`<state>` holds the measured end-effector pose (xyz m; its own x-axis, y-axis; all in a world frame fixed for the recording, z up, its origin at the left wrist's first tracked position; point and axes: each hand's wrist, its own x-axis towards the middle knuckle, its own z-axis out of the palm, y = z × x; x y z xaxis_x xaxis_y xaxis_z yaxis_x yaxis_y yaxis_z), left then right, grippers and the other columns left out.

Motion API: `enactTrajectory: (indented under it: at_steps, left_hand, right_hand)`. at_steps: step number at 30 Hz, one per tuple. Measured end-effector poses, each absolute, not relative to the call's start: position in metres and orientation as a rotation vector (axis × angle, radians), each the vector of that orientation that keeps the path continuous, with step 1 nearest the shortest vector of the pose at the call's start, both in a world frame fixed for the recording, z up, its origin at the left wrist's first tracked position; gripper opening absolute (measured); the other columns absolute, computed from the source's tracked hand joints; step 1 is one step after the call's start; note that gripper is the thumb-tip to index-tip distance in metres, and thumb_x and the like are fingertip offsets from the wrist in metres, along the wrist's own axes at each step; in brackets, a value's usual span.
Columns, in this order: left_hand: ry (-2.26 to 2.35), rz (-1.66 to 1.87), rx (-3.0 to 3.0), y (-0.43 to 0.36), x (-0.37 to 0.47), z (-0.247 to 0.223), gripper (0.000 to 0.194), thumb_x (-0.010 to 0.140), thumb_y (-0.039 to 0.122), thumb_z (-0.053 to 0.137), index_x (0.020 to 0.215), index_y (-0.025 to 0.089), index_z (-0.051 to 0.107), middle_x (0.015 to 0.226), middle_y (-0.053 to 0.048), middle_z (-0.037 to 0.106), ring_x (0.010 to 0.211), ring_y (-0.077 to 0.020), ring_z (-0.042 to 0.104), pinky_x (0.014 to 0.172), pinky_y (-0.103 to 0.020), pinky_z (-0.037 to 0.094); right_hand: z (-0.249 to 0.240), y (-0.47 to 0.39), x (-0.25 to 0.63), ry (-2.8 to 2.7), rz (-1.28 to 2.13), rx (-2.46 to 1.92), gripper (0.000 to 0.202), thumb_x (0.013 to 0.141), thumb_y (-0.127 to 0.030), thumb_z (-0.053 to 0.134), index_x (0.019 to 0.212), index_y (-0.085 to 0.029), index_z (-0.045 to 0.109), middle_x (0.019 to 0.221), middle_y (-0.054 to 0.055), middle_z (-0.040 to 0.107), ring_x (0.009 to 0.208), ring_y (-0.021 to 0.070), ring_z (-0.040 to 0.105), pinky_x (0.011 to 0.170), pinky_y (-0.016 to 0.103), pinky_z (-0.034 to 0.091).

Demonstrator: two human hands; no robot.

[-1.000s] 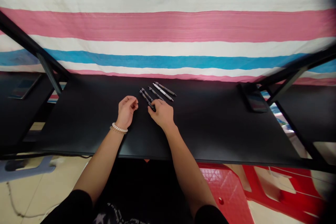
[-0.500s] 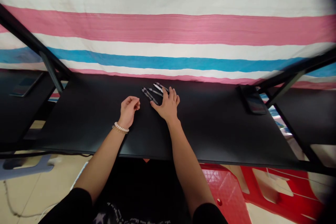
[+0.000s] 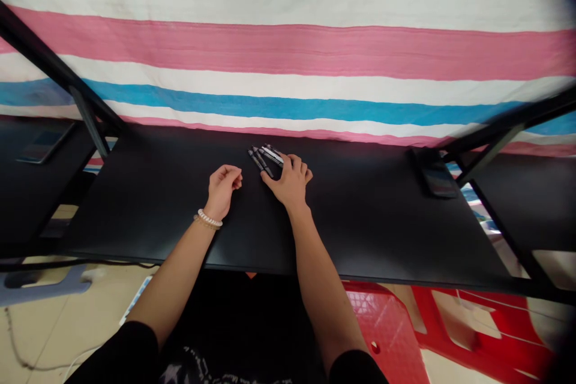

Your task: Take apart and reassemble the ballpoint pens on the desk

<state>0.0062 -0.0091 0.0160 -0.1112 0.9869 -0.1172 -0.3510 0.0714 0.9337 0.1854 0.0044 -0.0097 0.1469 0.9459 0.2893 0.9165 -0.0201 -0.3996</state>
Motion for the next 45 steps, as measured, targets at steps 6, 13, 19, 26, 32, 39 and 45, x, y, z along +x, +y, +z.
enactTrajectory:
  at_steps: [6, 13, 19, 26, 32, 39, 45]
  left_hand:
    - [1.095, 1.377, 0.847, -0.009, 0.007, 0.016, 0.014, 0.074, 0.028, 0.075, 0.07, 0.018, 0.066, 0.065, 0.0, 0.059, 0.056, -0.0083, 0.051, 0.054, -0.022, 0.038]
    - [1.119, 1.369, 0.87, -0.009, 0.008, 0.015, 0.016, 0.072, 0.029, 0.076, 0.072, 0.017, 0.066, 0.065, 0.0, 0.06, 0.056, -0.0083, 0.052, 0.054, -0.022, 0.038]
    - [1.118, 1.37, 0.864, -0.01, 0.008, 0.016, 0.017, 0.071, 0.03, 0.076, 0.072, 0.016, 0.065, 0.064, 0.001, 0.06, 0.056, -0.0079, 0.052, 0.054, -0.021, 0.038]
    - [1.098, 1.368, 0.843, -0.01, 0.008, 0.016, 0.017, 0.07, 0.029, 0.076, 0.071, 0.016, 0.065, 0.065, 0.001, 0.06, 0.056, -0.0076, 0.052, 0.054, -0.021, 0.038]
    - [1.094, 1.364, 0.835, -0.01, 0.007, 0.016, 0.017, 0.07, 0.029, 0.076, 0.071, 0.016, 0.065, 0.065, 0.001, 0.06, 0.056, -0.0077, 0.052, 0.054, -0.021, 0.038]
    - [1.117, 1.354, 0.874, -0.008, 0.006, 0.011, 0.015, 0.074, 0.029, 0.072, 0.074, 0.017, 0.064, 0.066, 0.001, 0.06, 0.057, -0.0085, 0.052, 0.055, -0.022, 0.04]
    - [1.425, 1.451, 1.164, -0.005, 0.008, -0.008, 0.016, 0.077, 0.021, 0.071, 0.092, 0.017, 0.066, 0.098, -0.007, 0.069, 0.093, -0.0179, 0.067, 0.085, -0.033, 0.056]
  right_hand:
    - [-0.011, 0.002, 0.183, -1.852, 0.087, -1.944, 0.077, 0.085, -0.061, 0.06, 0.146, -0.017, 0.047, 0.147, 0.021, 0.047, 0.134, 0.0422, 0.039, 0.108, 0.057, 0.031]
    - [-0.009, 0.0, 0.177, -1.84, 0.058, -1.932, 0.06, 0.093, -0.045, 0.052, 0.145, -0.015, 0.051, 0.142, 0.022, 0.051, 0.127, 0.0398, 0.042, 0.102, 0.054, 0.036]
    - [-0.006, 0.001, 0.178, -1.853, 0.037, -1.919, 0.049, 0.098, -0.043, 0.051, 0.14, -0.017, 0.057, 0.134, 0.018, 0.057, 0.119, 0.0351, 0.047, 0.1, 0.048, 0.036]
    - [-0.003, 0.004, 0.178, -1.877, 0.024, -1.967, 0.048, 0.1, -0.043, 0.051, 0.139, -0.016, 0.057, 0.132, 0.019, 0.056, 0.117, 0.0354, 0.046, 0.099, 0.048, 0.035]
    - [-0.003, 0.005, 0.177, -1.906, 0.039, -1.971, 0.041, 0.102, -0.037, 0.048, 0.133, -0.014, 0.06, 0.122, 0.021, 0.059, 0.109, 0.0351, 0.051, 0.091, 0.046, 0.041]
    - [-0.003, -0.001, 0.173, -1.984, 0.13, -1.949, 0.031, 0.102, -0.03, 0.049, 0.12, -0.01, 0.063, 0.112, 0.02, 0.066, 0.101, 0.0318, 0.062, 0.088, 0.042, 0.047]
    - [0.006, -0.017, 0.163, -2.111, 0.366, -1.771, 0.034, 0.099, -0.029, 0.054, 0.128, -0.013, 0.061, 0.119, 0.017, 0.071, 0.104, 0.0296, 0.066, 0.089, 0.037, 0.049]
